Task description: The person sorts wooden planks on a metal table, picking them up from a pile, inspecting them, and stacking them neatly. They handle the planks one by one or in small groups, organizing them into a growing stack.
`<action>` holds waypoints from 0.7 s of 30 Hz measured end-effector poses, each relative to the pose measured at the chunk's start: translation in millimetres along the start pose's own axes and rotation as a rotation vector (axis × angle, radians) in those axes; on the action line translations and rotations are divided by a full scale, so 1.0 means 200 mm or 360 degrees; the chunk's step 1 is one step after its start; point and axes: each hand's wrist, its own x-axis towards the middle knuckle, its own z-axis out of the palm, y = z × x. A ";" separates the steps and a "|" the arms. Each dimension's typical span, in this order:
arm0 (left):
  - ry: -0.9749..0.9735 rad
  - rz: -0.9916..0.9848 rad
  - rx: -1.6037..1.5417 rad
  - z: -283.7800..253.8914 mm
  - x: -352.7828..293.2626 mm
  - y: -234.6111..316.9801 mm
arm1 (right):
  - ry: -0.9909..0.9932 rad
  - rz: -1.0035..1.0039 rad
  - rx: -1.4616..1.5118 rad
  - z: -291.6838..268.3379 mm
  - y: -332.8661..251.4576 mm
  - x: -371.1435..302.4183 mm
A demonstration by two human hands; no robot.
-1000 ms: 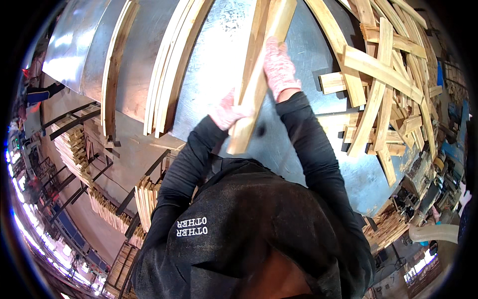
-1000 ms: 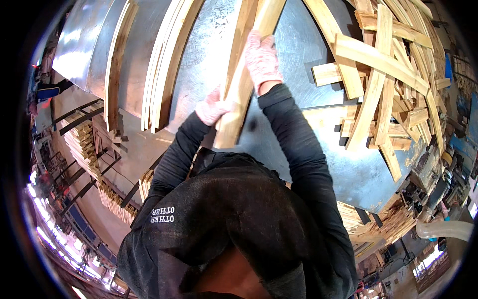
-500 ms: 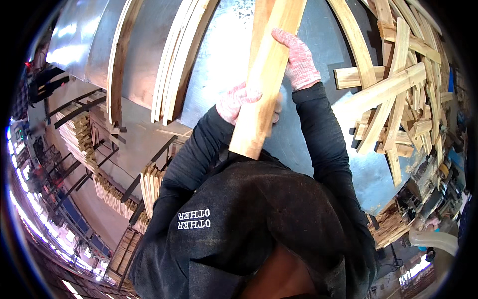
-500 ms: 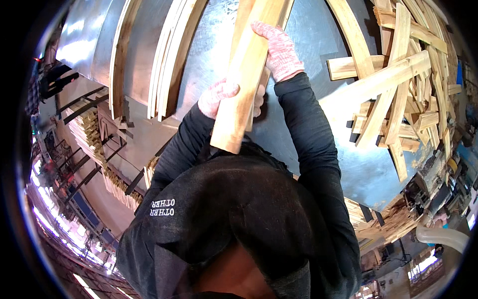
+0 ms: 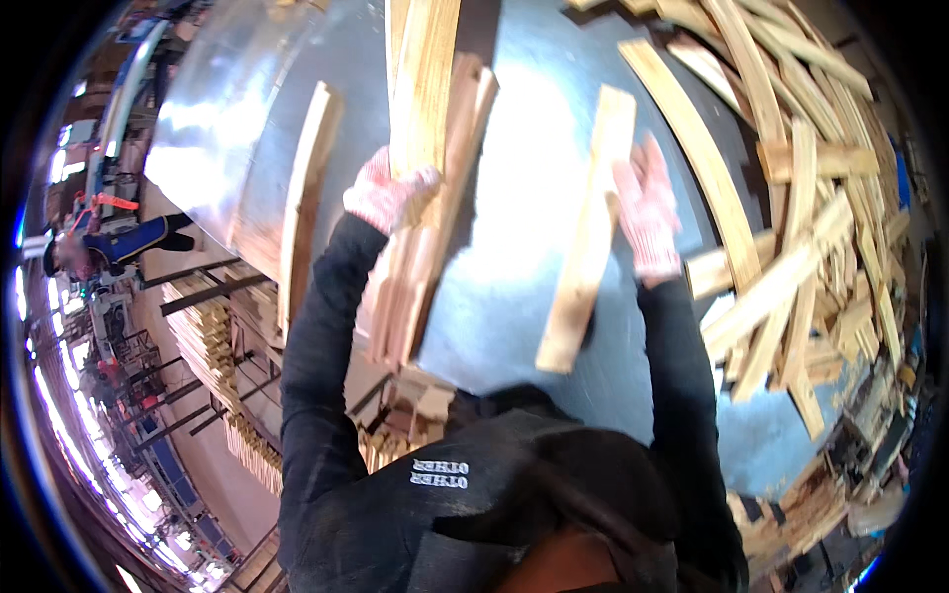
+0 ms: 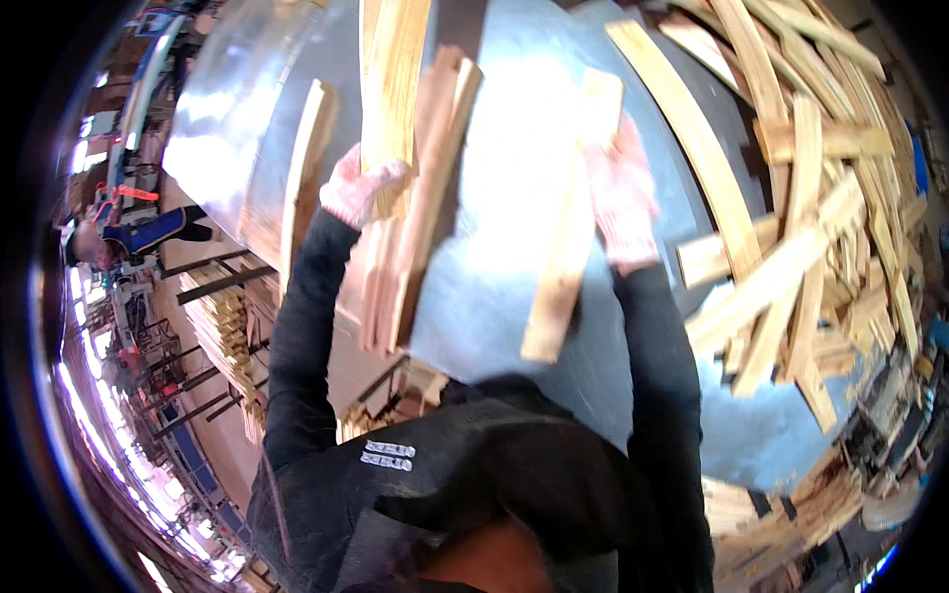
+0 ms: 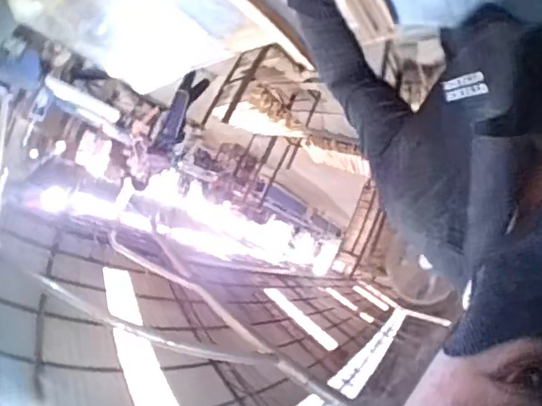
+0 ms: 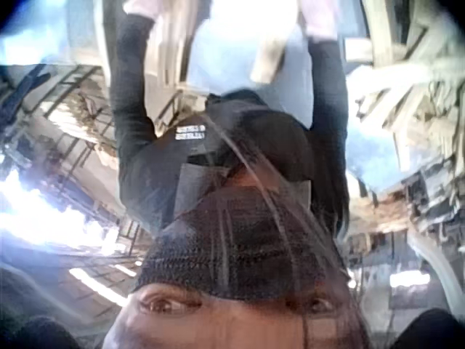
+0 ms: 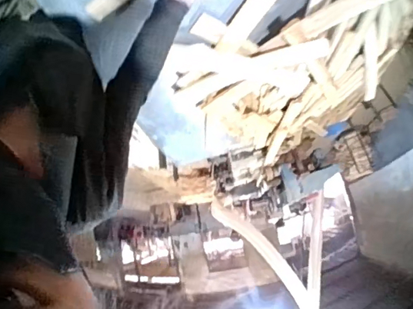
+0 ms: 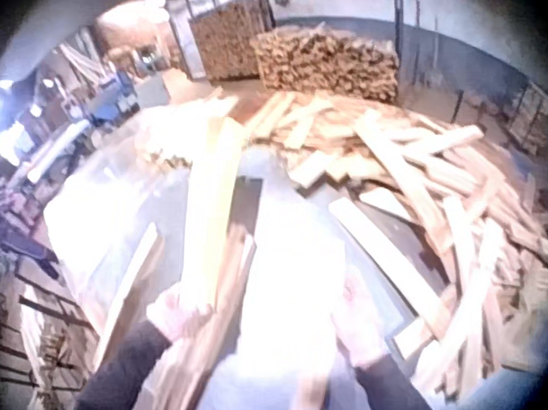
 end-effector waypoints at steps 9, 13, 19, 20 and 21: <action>0.0514 -0.0340 0.1764 -0.39 1.26 0.06 | 0.0182 -0.0315 -0.1821 0.16 0.36 -0.23; 0.0653 -0.0336 0.1713 -0.34 1.71 0.18 | 0.0282 -0.0433 -0.2027 0.20 0.38 -0.25; 0.1490 0.0199 0.1594 -0.46 2.02 0.05 | 0.0323 -0.0035 -0.2003 0.24 0.40 -0.27; 0.1442 0.0333 0.1604 -0.47 1.92 0.04 | 0.0338 -0.0010 -0.2010 0.23 0.41 -0.27; 0.1386 0.0470 0.1612 -0.49 1.81 0.02 | 0.0358 0.0020 -0.2017 0.24 0.38 -0.26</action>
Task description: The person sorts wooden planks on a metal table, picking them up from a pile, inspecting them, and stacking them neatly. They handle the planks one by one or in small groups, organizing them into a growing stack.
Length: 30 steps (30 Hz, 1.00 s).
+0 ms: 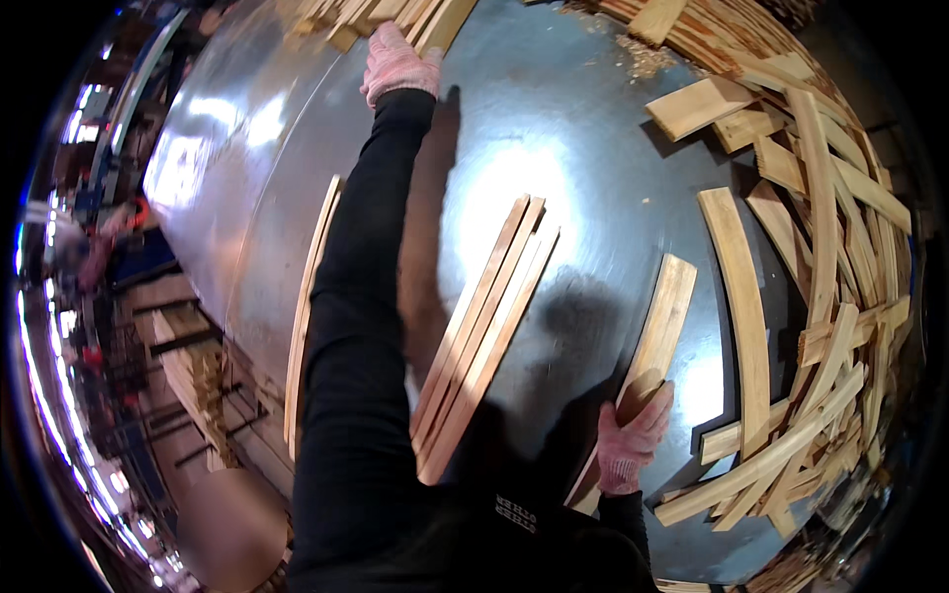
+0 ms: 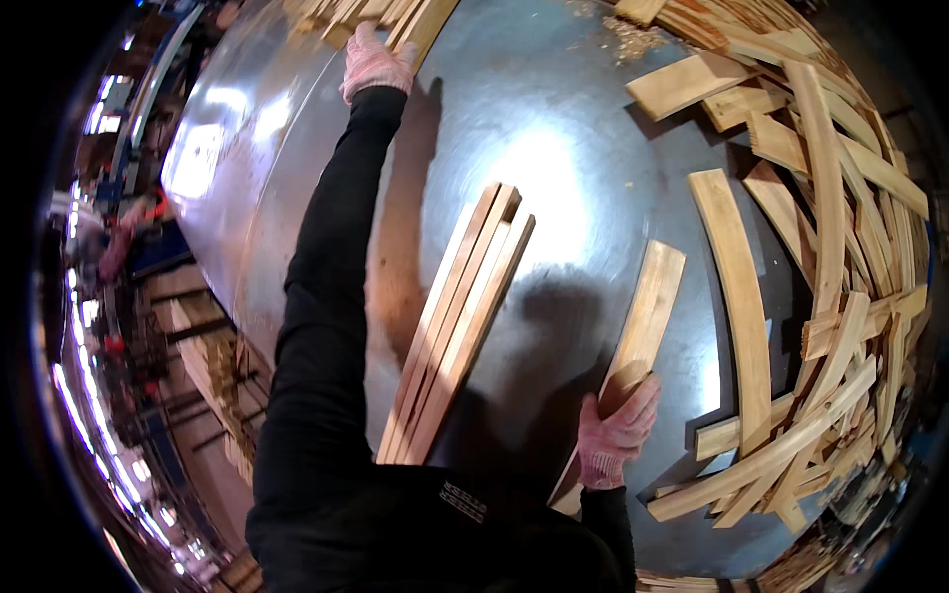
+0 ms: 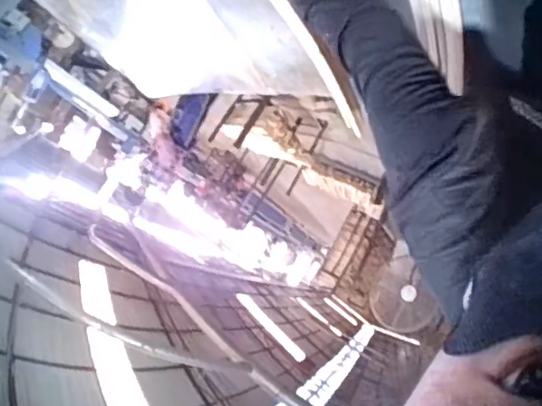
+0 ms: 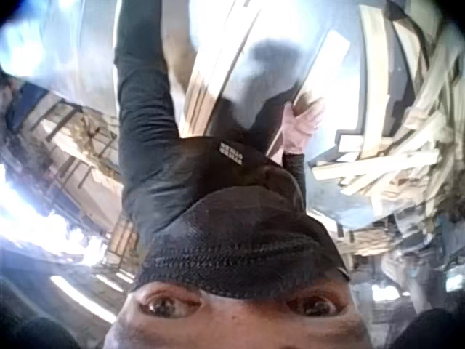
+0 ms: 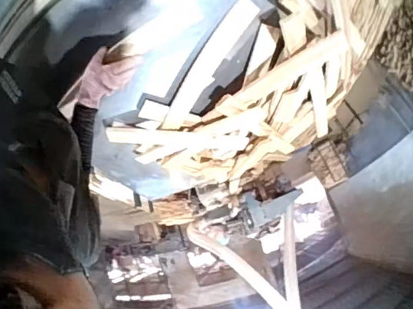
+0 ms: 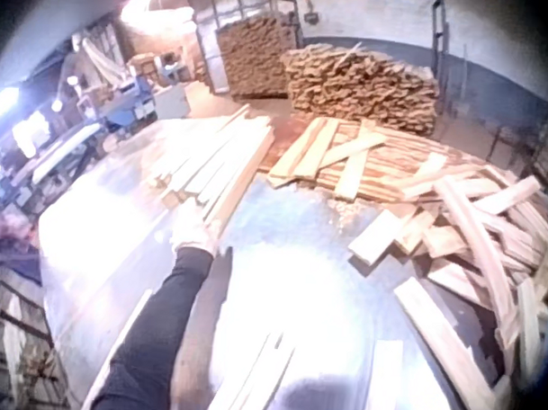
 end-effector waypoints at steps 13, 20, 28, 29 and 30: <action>-0.1204 -0.0764 0.0519 -1.57 -1.78 -1.33 | -0.0402 -0.0636 0.0578 -0.72 -0.19 0.23; -0.1275 -0.0714 0.0271 -1.62 -1.73 -1.40 | 0.0005 -0.2716 -0.0070 -0.70 -1.24 0.28; -0.1253 -0.0583 -0.0372 -1.51 -1.77 -1.77 | -0.0275 -0.2881 0.0097 0.33 -1.92 -0.17; -0.1290 -0.0494 -0.0229 -1.52 -1.75 -1.73 | -0.0171 -0.2802 0.0102 0.34 -1.94 -0.20; -0.1348 -0.0401 -0.0114 -1.55 -1.74 -1.65 | -0.0107 -0.2708 0.0075 0.34 -1.92 -0.25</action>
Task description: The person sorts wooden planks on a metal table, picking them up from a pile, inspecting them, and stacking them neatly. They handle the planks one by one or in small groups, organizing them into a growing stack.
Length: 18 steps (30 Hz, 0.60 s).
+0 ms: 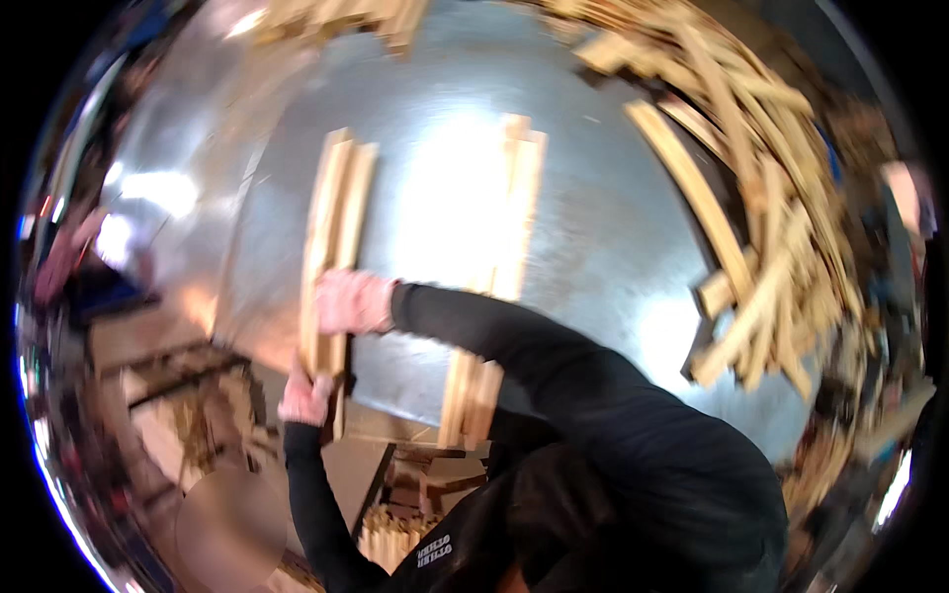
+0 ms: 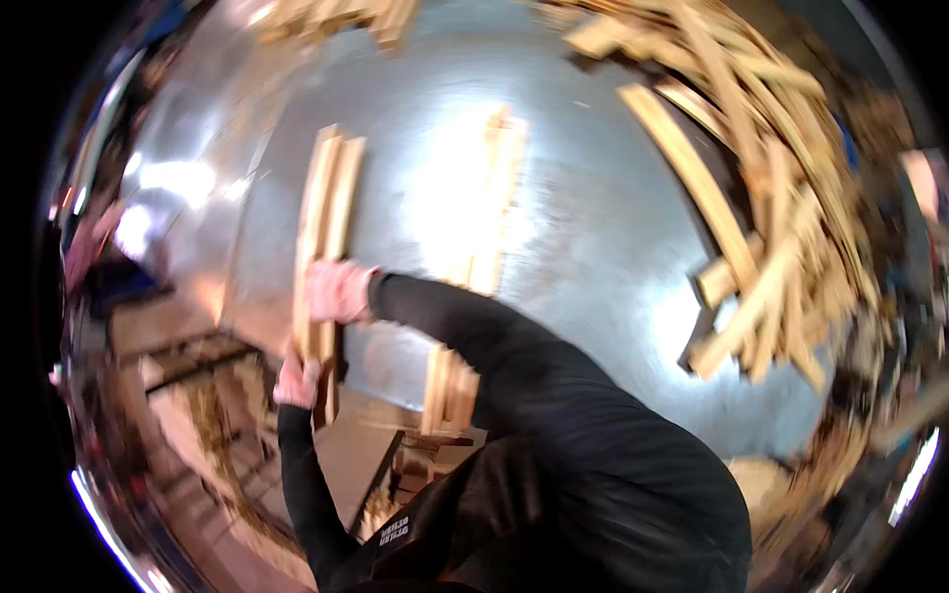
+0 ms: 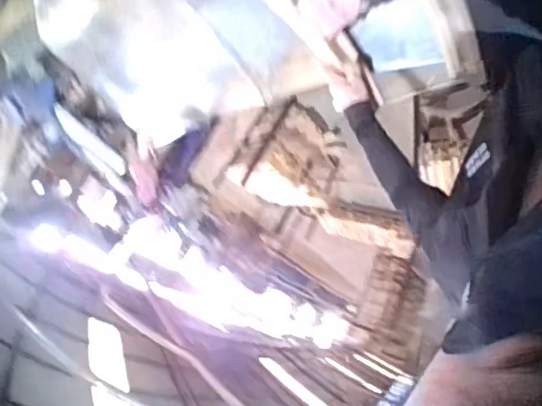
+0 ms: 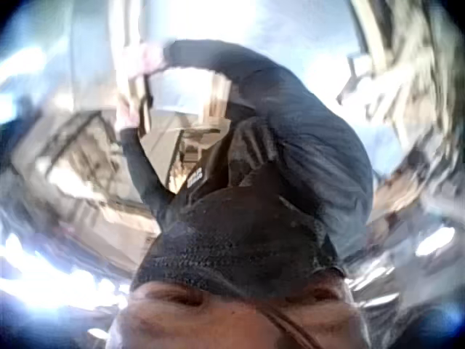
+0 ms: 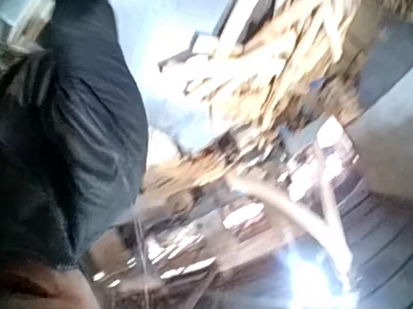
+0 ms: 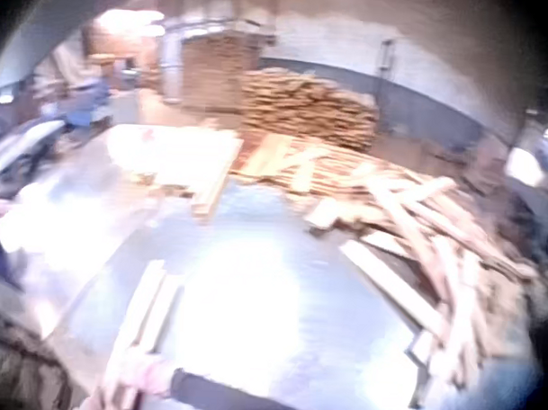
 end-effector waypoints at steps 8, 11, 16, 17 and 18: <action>0.0117 -0.0268 0.0505 0.07 -0.11 0.29 | 0.0725 0.1609 -0.0243 -0.50 0.45 -1.26; 0.0571 0.0145 0.0935 0.08 -0.16 0.31 | 0.0191 0.2544 -0.0865 -0.75 0.50 -2.16; 0.0216 0.0685 -0.1069 0.36 -0.23 1.26 | -0.0472 0.3011 -0.0151 -0.74 0.38 -2.87; -0.0129 0.0611 -0.1457 0.50 -0.29 1.46 | -0.0402 0.2910 0.0247 -0.82 0.36 -2.76; -0.0508 0.0553 -0.1822 0.66 -0.34 1.65 | -0.0345 0.2794 0.0622 -0.93 0.30 -2.65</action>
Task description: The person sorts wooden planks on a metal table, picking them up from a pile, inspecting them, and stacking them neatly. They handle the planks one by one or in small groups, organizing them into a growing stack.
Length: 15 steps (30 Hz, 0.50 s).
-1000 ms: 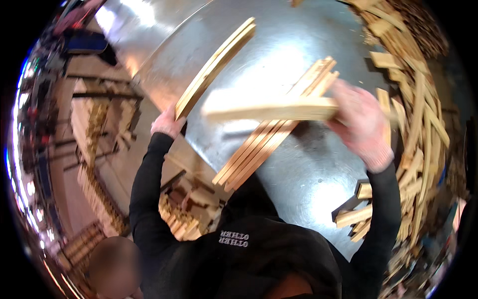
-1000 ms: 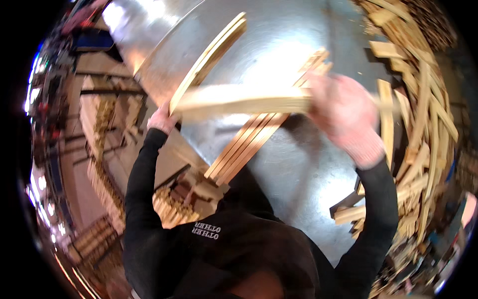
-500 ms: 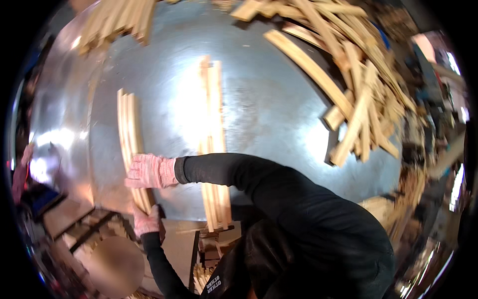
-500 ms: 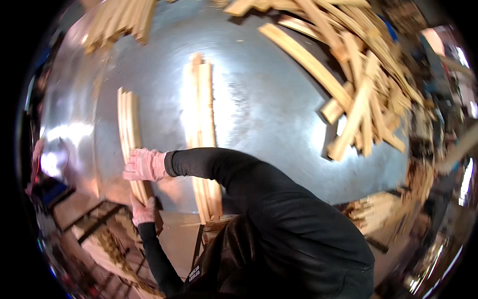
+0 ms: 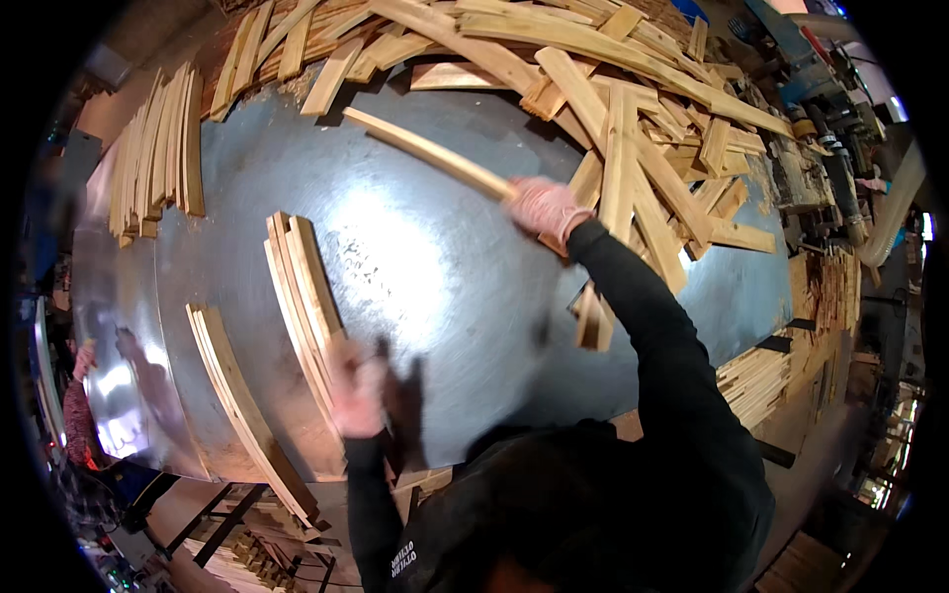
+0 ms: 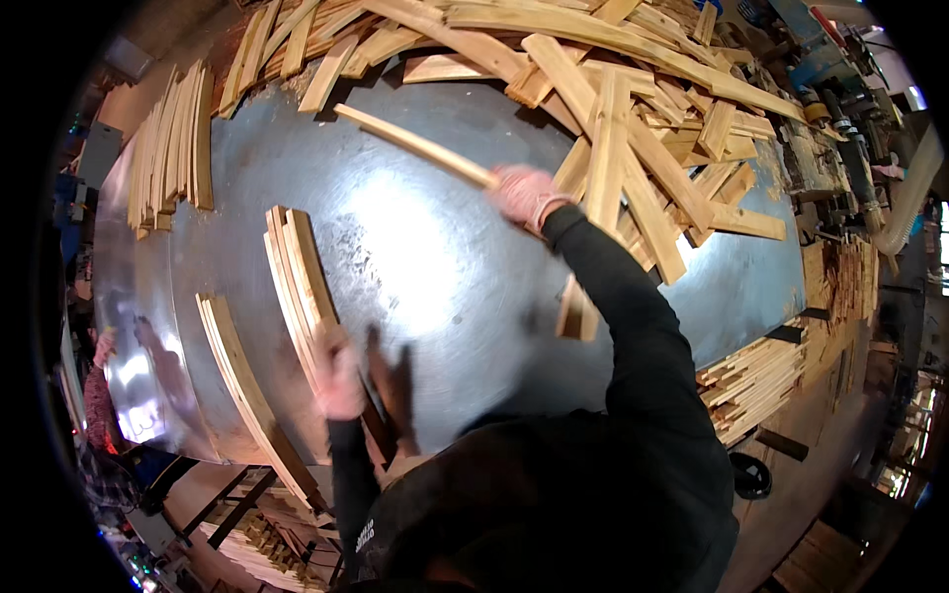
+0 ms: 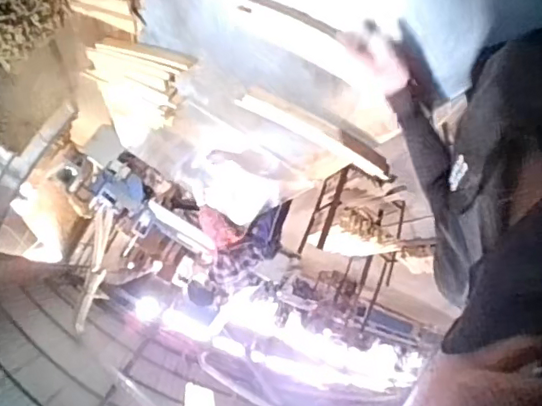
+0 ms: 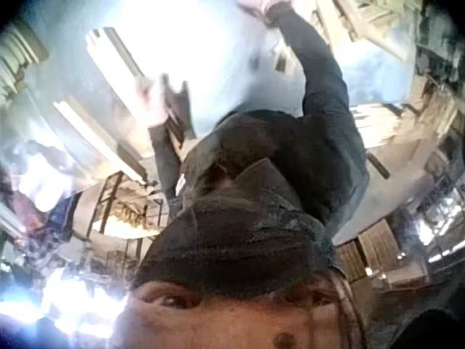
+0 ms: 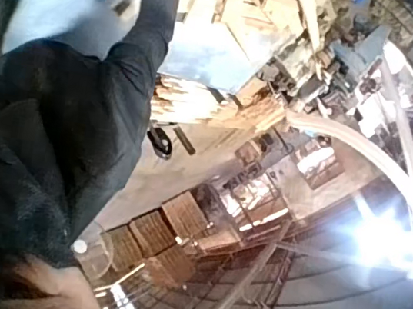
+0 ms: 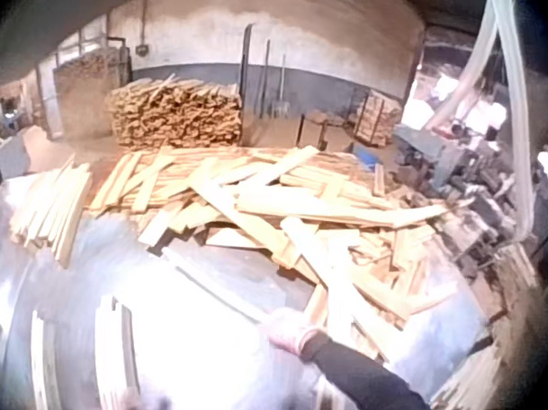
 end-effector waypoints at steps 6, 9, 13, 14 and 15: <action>-0.0406 -0.0859 -0.0832 0.84 0.17 -0.40 | 0.0864 -0.0302 0.0426 0.02 0.08 -0.31; -0.0288 -0.0875 -0.0321 0.86 0.19 -0.56 | 0.1159 0.0381 0.0095 0.16 0.54 -0.26; -0.0100 -0.0914 -0.0314 0.92 0.19 -0.49 | 0.1255 0.0404 0.0364 0.17 0.52 -0.32; -0.0075 -0.0884 -0.0325 0.93 0.18 -0.44 | 0.1275 0.0279 0.0662 0.15 0.56 -0.34; -0.0011 -0.0866 -0.0367 0.91 0.17 -0.43 | 0.1290 0.0148 0.0967 0.12 0.56 -0.35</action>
